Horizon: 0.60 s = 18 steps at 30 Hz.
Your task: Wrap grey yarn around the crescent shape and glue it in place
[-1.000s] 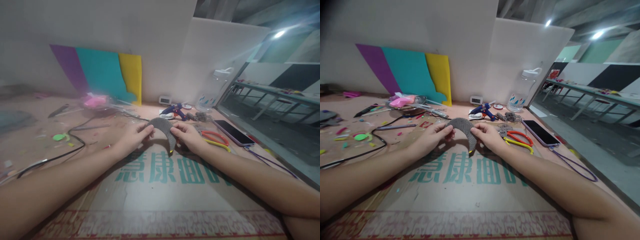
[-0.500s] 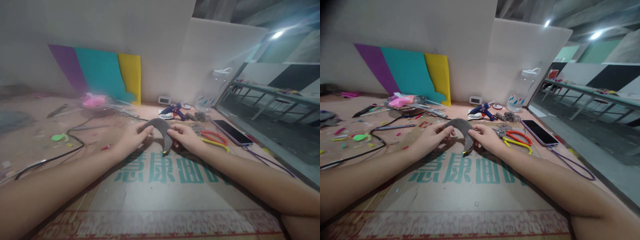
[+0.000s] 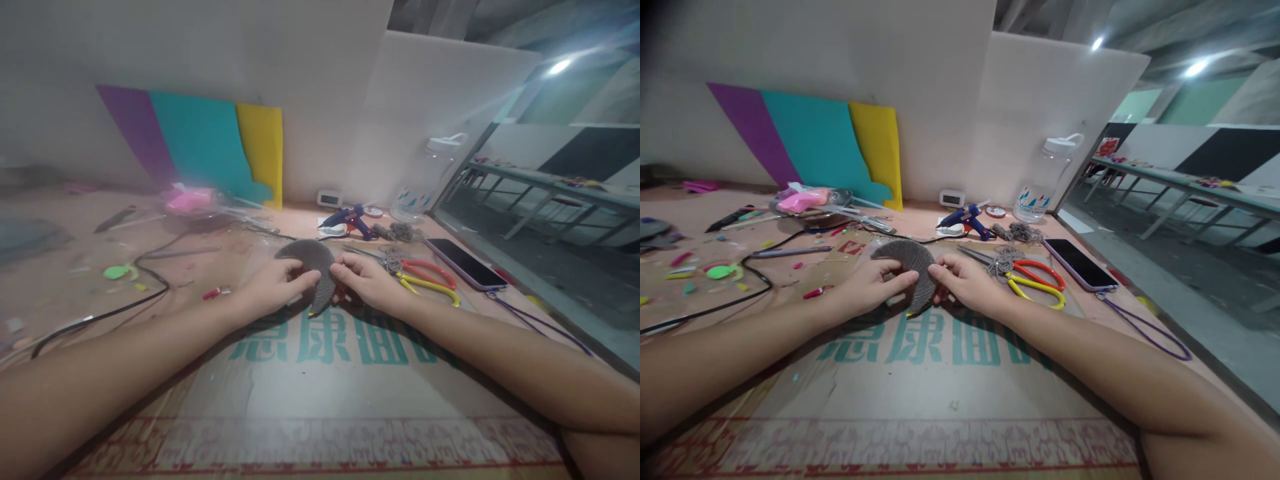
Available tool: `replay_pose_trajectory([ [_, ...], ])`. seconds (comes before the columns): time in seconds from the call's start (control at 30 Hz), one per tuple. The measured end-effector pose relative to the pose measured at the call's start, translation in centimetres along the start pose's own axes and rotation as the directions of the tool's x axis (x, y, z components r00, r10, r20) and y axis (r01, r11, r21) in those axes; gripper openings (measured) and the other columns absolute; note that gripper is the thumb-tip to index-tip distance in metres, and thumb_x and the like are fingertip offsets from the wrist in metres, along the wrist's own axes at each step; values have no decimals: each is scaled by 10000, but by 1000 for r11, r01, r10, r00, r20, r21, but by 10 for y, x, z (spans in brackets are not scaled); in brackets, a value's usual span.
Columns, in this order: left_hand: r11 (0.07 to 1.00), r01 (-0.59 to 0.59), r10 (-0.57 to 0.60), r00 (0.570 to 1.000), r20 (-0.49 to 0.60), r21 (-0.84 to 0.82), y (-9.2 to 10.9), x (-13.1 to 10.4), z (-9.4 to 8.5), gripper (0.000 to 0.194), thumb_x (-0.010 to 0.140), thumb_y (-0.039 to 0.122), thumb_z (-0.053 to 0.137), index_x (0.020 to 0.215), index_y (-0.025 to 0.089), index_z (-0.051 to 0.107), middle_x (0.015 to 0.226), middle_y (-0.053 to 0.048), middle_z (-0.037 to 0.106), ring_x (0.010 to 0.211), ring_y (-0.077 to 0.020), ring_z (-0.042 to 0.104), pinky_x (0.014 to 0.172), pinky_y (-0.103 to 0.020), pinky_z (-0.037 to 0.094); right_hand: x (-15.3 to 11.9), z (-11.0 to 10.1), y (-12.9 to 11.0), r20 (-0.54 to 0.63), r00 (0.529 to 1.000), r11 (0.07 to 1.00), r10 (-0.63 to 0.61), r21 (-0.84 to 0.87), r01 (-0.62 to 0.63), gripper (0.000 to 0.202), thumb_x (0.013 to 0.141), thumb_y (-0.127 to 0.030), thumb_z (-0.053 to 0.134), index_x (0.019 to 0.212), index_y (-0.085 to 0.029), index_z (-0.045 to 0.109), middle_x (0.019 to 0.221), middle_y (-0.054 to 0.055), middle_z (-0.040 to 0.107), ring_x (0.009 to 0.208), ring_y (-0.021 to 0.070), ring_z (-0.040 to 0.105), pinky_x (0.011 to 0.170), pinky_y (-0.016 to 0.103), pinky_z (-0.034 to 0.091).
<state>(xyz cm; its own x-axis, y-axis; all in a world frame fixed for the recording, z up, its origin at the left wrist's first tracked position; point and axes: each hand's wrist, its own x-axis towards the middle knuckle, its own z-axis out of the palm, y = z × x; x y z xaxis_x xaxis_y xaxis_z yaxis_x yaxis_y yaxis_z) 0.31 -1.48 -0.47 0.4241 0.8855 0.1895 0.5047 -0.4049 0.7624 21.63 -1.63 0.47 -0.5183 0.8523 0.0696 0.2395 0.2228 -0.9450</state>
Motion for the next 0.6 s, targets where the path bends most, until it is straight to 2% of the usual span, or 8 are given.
replay_pose_trajectory([
  [0.13,998,-19,21,999,-34,56,3,0,-2,462,895,543,474,669,157,593,635,-16,579,604,-155,511,554,-275,334,-1,0,-1,-34,999,999,-8,-41,7,400,886,-565,561,771,-182,538,585,-33,587,473,82,510,423,186,357],
  [0.27,995,-77,79,997,-23,66,2,1,-3,475,916,543,457,670,162,601,647,-12,585,626,-160,524,585,-279,350,-1,-1,-1,-74,997,995,0,-98,-8,370,878,-513,595,720,-183,540,542,-55,522,456,77,473,430,191,362],
  [0.4,984,-152,153,988,-1,89,1,3,-1,460,917,535,476,686,166,626,706,-30,617,712,-185,571,635,-282,387,-2,-1,-1,-104,995,996,-6,-86,-3,345,893,-493,577,733,-190,544,533,-60,520,437,77,459,418,191,351],
  [0.6,988,-89,92,996,-14,126,3,3,0,391,861,508,552,691,167,636,672,-24,615,656,-178,555,578,-274,360,-2,-1,-1,-86,995,993,-46,-113,36,358,895,-507,570,737,-185,565,565,-43,539,478,89,484,438,197,379],
])
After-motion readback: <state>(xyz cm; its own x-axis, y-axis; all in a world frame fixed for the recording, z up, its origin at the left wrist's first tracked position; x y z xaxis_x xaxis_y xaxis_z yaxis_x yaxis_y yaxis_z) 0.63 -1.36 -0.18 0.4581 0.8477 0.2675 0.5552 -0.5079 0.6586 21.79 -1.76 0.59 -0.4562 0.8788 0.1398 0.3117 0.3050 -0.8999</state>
